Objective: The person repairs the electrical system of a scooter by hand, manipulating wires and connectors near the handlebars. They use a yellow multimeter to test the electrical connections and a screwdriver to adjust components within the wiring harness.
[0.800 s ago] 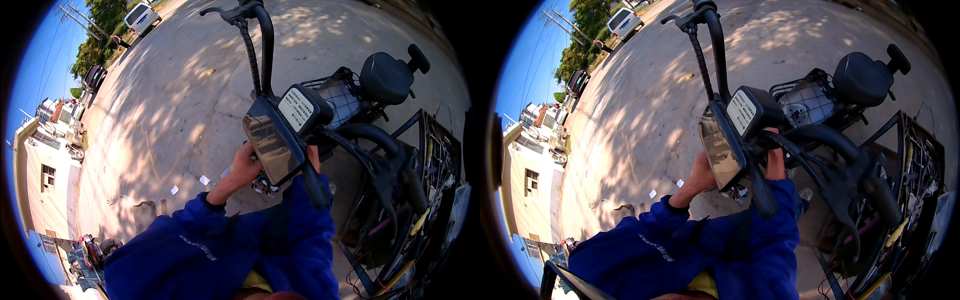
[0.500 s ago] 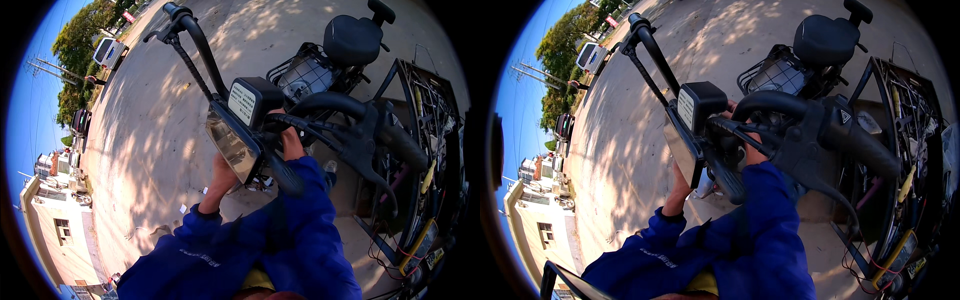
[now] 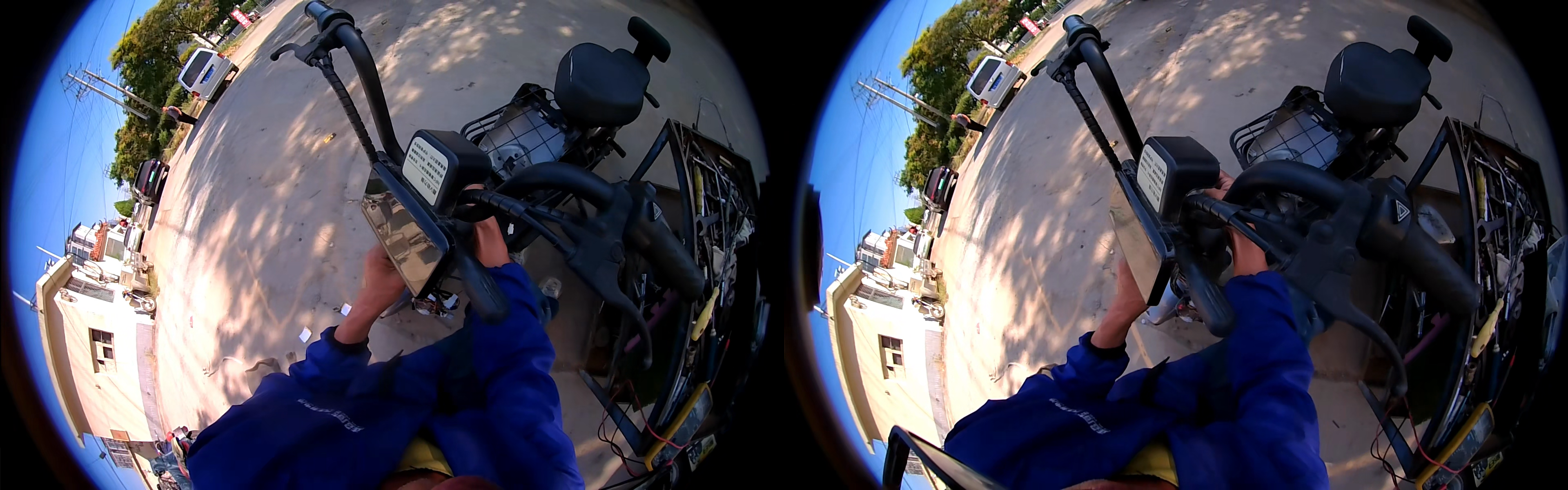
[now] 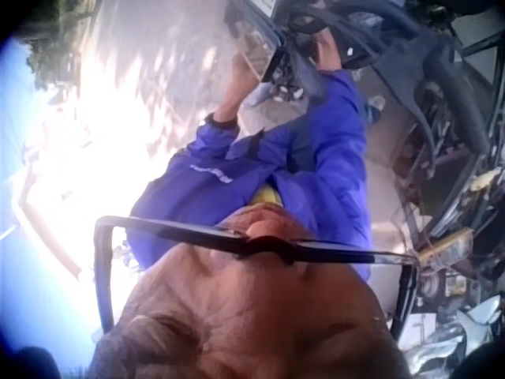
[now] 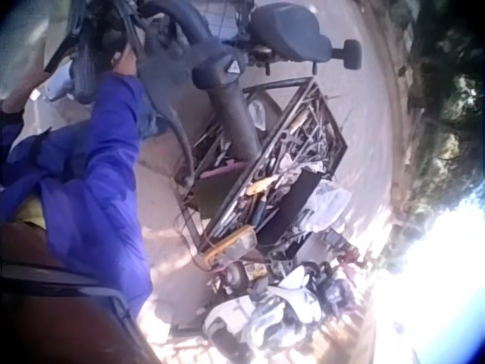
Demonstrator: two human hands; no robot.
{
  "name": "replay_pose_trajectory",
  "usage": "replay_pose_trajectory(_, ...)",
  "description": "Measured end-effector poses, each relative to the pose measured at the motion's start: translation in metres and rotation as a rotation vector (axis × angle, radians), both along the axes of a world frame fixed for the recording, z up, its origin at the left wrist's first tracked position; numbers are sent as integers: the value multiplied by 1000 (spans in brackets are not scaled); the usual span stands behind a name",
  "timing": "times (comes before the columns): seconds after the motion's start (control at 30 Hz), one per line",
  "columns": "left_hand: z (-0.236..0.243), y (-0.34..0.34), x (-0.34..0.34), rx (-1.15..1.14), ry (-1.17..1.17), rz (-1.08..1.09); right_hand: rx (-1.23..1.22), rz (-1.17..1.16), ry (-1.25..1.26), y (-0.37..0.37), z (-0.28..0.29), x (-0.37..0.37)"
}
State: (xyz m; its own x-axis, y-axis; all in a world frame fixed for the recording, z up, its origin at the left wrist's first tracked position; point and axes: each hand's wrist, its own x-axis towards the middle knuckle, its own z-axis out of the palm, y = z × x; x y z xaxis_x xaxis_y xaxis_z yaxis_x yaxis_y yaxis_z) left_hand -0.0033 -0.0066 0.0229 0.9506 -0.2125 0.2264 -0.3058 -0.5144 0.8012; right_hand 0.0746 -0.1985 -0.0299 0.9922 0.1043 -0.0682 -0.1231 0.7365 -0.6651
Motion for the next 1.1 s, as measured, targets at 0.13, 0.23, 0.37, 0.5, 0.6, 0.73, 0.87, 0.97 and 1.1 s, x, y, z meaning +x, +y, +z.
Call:
replay_pose_trajectory(0.13,-13,5,8,-45,76,-3,-136,-65,-47,-1,-21,40)
replay_pose_trajectory(0.23,-9,8,-5,-27,-71,43,-191,-40,-130,15,-40,54)
replay_pose_trajectory(0.37,-11,9,0,155,-181,32,-129,-25,-138,7,-47,60)
replay_pose_trajectory(0.5,-8,7,-5,54,-86,56,-153,-3,-186,14,-47,64)
replay_pose_trajectory(0.6,-5,1,0,-40,21,15,-390,-44,-283,4,-43,55)
replay_pose_trajectory(0.73,0,-3,-3,-54,6,46,-392,-24,-275,8,-39,30)
replay_pose_trajectory(0.87,8,-1,-6,19,36,21,-407,-8,-262,5,-41,7)
replay_pose_trajectory(0.97,10,-3,-4,59,69,14,-417,-18,-255,-2,-41,-2)
replay_pose_trajectory(1.1,-4,1,-1,-45,12,6,-426,-18,-254,-1,-43,-5)
